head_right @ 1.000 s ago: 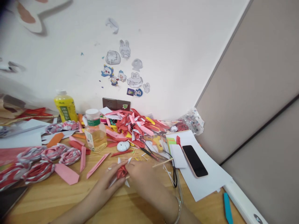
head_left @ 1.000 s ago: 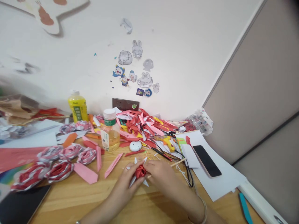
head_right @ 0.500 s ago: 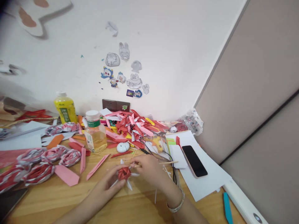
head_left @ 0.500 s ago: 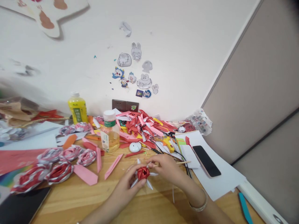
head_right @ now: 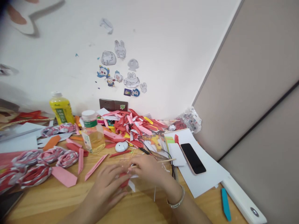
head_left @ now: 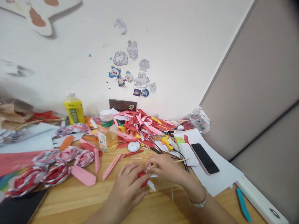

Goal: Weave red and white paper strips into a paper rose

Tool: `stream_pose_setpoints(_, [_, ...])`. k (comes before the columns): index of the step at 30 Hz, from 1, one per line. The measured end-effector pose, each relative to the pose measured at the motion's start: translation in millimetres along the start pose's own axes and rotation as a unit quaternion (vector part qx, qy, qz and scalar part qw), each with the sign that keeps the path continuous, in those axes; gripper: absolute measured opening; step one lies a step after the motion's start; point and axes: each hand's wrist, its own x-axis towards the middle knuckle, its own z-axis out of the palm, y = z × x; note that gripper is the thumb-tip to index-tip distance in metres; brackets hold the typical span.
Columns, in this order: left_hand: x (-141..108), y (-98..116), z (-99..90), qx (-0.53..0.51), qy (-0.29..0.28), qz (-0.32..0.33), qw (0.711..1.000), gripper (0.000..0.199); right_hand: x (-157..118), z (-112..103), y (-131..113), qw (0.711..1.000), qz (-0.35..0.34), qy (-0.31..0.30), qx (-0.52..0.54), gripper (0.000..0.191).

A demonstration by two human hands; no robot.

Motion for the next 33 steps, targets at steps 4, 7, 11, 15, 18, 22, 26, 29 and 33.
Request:
stream_pose_setpoints(4, [2,4,2.5,-0.026,0.005,0.023,0.999,0.030,1,5,2,1.000,-0.005,-0.009,-0.008,0.011])
stream_pose_setpoints(7, [0,5,4.6,-0.036,0.009,0.005,0.999,0.033,1,5,2,1.000,-0.007,-0.009,-0.015,0.013])
stream_pose_setpoints(11, [-3,8,8.5,-0.043,0.014,-0.015,0.999,0.034,0,4,0,1.000,-0.010,-0.018,-0.020,0.012])
stream_pose_setpoints(15, [-4,11,9.4,-0.054,0.012,-0.014,0.998,0.031,-1,2,3,0.999,-0.013,-0.034,-0.017,0.011])
stream_pose_setpoints(18, [-4,13,8.0,-0.065,0.005,-0.018,0.998,0.030,-1,1,5,0.999,-0.024,-0.049,0.000,0.012])
stream_pose_setpoints(22, [-3,14,6.8,-0.081,-0.015,-0.036,0.996,0.030,-2,-2,6,0.999,-0.009,-0.046,0.025,0.011])
stream_pose_setpoints(26, [-2,13,5.9,-0.084,-0.026,-0.058,0.994,0.038,-3,-7,4,0.997,0.032,-0.037,0.059,0.018])
stream_pose_setpoints(29, [-3,12,4.7,-0.086,-0.024,-0.057,0.994,0.040,-4,-9,1,0.994,0.036,-0.035,0.095,0.021])
stream_pose_setpoints(33, [-2,12,2.3,-0.093,-0.015,-0.068,0.993,0.034,-5,-8,-3,0.995,0.035,-0.020,0.096,0.016])
